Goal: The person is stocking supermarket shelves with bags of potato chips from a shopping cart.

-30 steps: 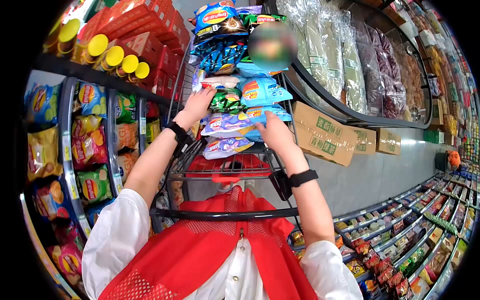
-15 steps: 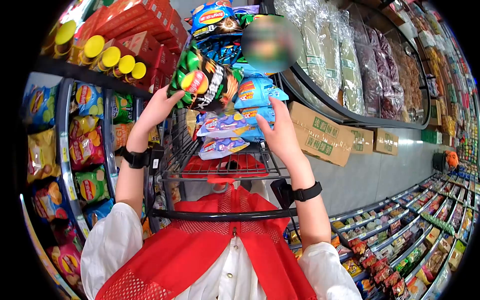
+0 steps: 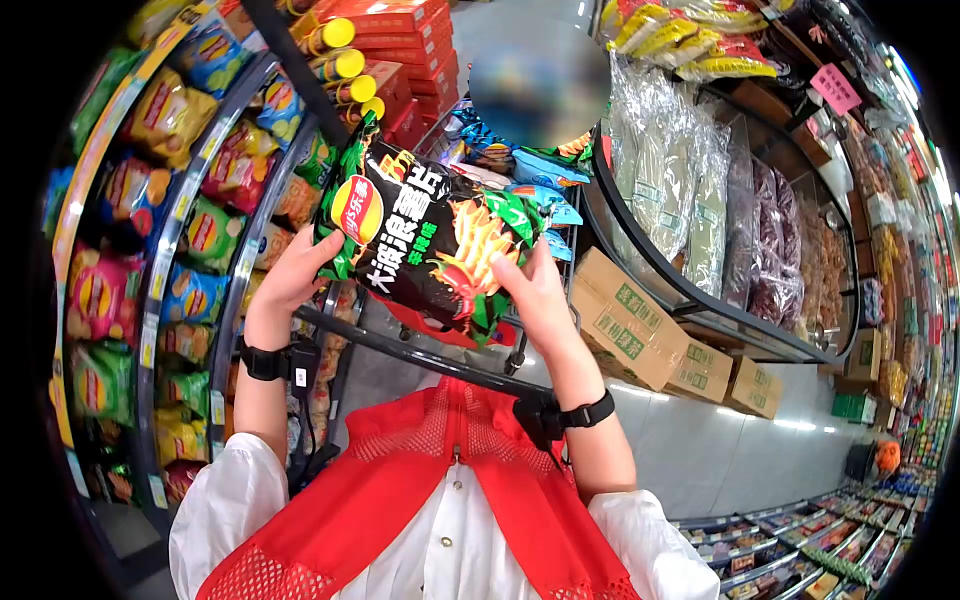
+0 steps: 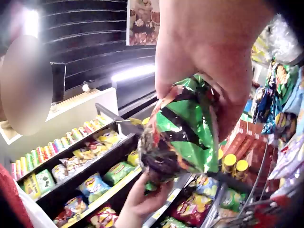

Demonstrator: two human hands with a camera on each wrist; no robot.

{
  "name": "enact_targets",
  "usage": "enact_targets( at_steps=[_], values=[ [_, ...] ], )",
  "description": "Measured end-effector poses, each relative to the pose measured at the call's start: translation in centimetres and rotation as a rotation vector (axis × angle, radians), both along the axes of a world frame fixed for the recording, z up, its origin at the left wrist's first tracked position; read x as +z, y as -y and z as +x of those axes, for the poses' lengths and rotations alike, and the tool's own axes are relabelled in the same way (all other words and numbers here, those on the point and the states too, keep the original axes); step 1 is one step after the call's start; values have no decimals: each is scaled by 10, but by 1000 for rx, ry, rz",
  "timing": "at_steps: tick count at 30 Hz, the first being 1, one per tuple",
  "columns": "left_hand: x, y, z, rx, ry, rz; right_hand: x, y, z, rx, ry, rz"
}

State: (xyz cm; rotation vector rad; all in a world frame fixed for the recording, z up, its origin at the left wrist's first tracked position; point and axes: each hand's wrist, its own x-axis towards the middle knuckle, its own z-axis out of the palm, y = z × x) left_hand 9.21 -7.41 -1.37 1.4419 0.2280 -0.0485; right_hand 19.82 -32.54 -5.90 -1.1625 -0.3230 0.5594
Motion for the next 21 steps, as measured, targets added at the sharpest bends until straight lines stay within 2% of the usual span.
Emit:
enact_targets(
  at_steps=[1, 3, 5, 6, 7, 9, 10, 11, 12, 13, 14, 15, 17, 19, 20, 21],
  values=[
    [1, 10, -11, 148, -4, -89, 2, 2, -9, 10, 5, 37],
    [-16, 15, -26, 254, 86, -217, 12, 5, -29, -14, 15, 73],
    [-17, 28, -41, 398, 72, -138, 14, 10, -46, -7, 100, 53],
    [-26, 26, -48, 534, -10, 65, 14, 12, -53, -59, 152, -7],
    [-27, 27, -56, 597, -5, 389, 14, 12, -58, -95, 209, -53],
    [-16, 28, -78, 516, 50, 578, -8, 24, -55, -89, 157, -186],
    [-17, 25, -87, 482, 146, 766, 0, 25, -65, -85, 45, -80],
    [-13, 30, -94, 500, 45, 401, 2, 27, -69, -79, 48, -135],
    [-19, 19, -104, 478, 129, 613, 0, 28, -72, -60, 41, -69],
    [-6, 20, -117, 511, 161, 727, -1, 26, -77, -54, -18, -90],
    [6, 23, -130, 547, 143, 561, -1, 20, -85, -33, 26, 15],
    [12, 22, -142, 593, 174, 583, 5, 11, -94, 31, 87, 43],
    [11, 3, -163, 707, 241, 857, 22, -12, -118, 74, 84, 73],
    [8, -11, -185, 807, 305, 857, 19, -33, -127, 137, 119, 70],
    [5, -25, -201, 886, 394, 832, 21, -51, -140, 202, 37, 89],
    [14, -32, -224, 908, 297, 748, 21, -67, -150, 273, -47, 109]
  ],
)
